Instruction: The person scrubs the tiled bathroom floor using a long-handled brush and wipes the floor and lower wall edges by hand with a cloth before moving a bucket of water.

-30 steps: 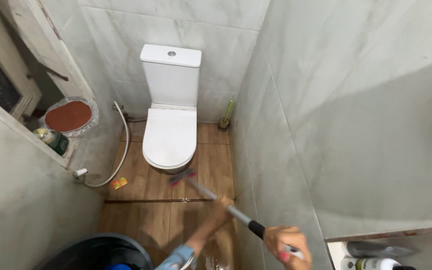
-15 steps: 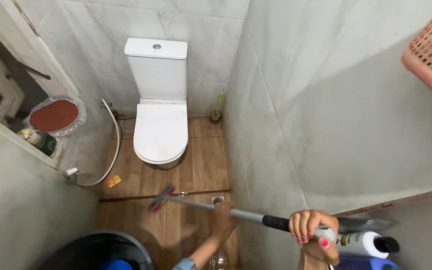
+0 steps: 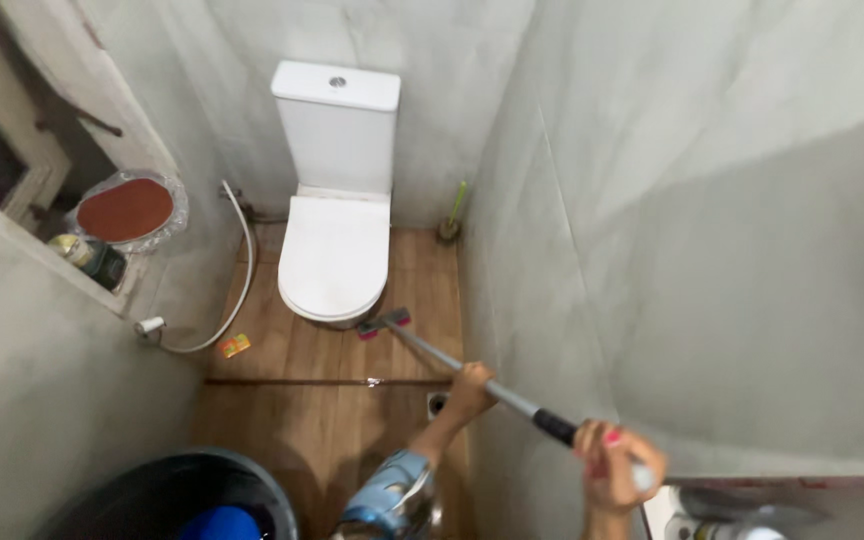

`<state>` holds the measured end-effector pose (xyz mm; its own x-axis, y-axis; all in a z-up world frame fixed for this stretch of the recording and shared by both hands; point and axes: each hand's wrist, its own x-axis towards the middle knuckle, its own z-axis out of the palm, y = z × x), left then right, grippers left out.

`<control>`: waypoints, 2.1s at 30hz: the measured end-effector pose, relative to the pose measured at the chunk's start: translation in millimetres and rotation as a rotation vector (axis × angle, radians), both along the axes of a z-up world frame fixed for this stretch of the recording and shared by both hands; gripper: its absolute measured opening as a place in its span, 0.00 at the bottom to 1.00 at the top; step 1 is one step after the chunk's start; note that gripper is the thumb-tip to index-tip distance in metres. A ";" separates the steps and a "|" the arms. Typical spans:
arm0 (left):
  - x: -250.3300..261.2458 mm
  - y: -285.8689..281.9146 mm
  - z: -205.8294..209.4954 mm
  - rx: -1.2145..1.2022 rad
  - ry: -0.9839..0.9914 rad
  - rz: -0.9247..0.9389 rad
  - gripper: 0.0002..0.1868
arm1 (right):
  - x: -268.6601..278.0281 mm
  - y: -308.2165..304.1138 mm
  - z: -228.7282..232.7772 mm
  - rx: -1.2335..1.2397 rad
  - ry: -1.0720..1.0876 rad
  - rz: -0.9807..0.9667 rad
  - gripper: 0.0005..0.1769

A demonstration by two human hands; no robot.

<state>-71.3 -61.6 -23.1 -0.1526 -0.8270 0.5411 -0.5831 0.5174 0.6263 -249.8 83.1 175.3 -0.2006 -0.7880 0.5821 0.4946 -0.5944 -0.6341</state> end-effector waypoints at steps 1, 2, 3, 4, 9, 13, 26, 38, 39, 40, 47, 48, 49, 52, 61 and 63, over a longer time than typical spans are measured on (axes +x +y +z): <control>1.2 22.7 -10.4 0.007 -0.015 0.026 0.09 | -11.5 13.7 4.1 0.049 0.025 0.071 0.20; -3.1 18.7 -10.9 -0.036 -0.015 0.074 0.12 | -27.0 -10.6 19.9 0.049 0.067 0.161 0.25; -10.7 20.4 -10.3 -0.088 0.076 0.002 0.13 | -41.4 -33.2 38.9 -0.005 0.109 0.241 0.24; -5.3 38.0 -15.6 -0.119 0.145 -0.077 0.14 | -42.2 -43.6 46.2 -0.053 0.120 0.311 0.24; 22.2 9.6 -20.2 0.104 0.196 -0.186 0.14 | -16.4 -87.5 46.4 -0.168 0.233 0.570 0.22; 72.3 -83.9 -16.6 0.066 0.075 -0.152 0.14 | 55.2 -134.6 13.8 -0.230 0.361 0.573 0.20; 92.2 -142.3 -31.1 0.005 0.032 -0.236 0.10 | 144.4 -198.7 -33.6 -0.294 0.535 0.222 0.15; 131.9 -245.9 -12.2 0.063 -0.210 -0.245 0.17 | 108.3 -239.5 -2.2 0.029 0.724 0.036 0.28; 117.1 -238.5 -0.9 -0.247 -0.013 -0.293 0.15 | 83.8 -236.7 23.7 0.053 0.742 0.020 0.30; 101.0 -223.5 10.0 -0.549 0.187 -0.335 0.14 | 59.0 -231.5 53.6 -0.002 0.619 0.139 0.30; 75.4 -119.4 33.8 0.130 -0.312 -0.241 0.07 | 7.4 -245.6 169.6 -0.125 0.333 0.712 0.23; 91.7 -103.0 26.0 0.024 -0.254 -0.171 0.05 | 17.1 -250.2 159.0 -0.132 0.293 0.744 0.23; 110.6 -87.6 19.1 -0.083 -0.200 -0.101 0.03 | 32.8 -245.8 141.1 -0.137 0.253 0.776 0.23; 195.3 -61.7 12.7 -0.057 -0.155 0.081 0.04 | 99.9 -235.5 83.1 -0.182 0.233 0.811 0.23; 335.0 -11.6 9.5 -0.201 0.118 0.686 0.17 | 280.3 -141.6 -4.1 0.029 0.617 0.557 0.17; 313.7 -4.0 9.6 -0.096 0.224 0.754 0.17 | 279.3 -141.5 45.9 0.272 0.376 0.753 0.19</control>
<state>242.4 -65.6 -13.4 0.5517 -0.6117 0.5670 -0.6631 0.0906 0.7430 29.5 -58.4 221.2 0.5944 -0.7543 0.2786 0.4240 -0.0003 -0.9056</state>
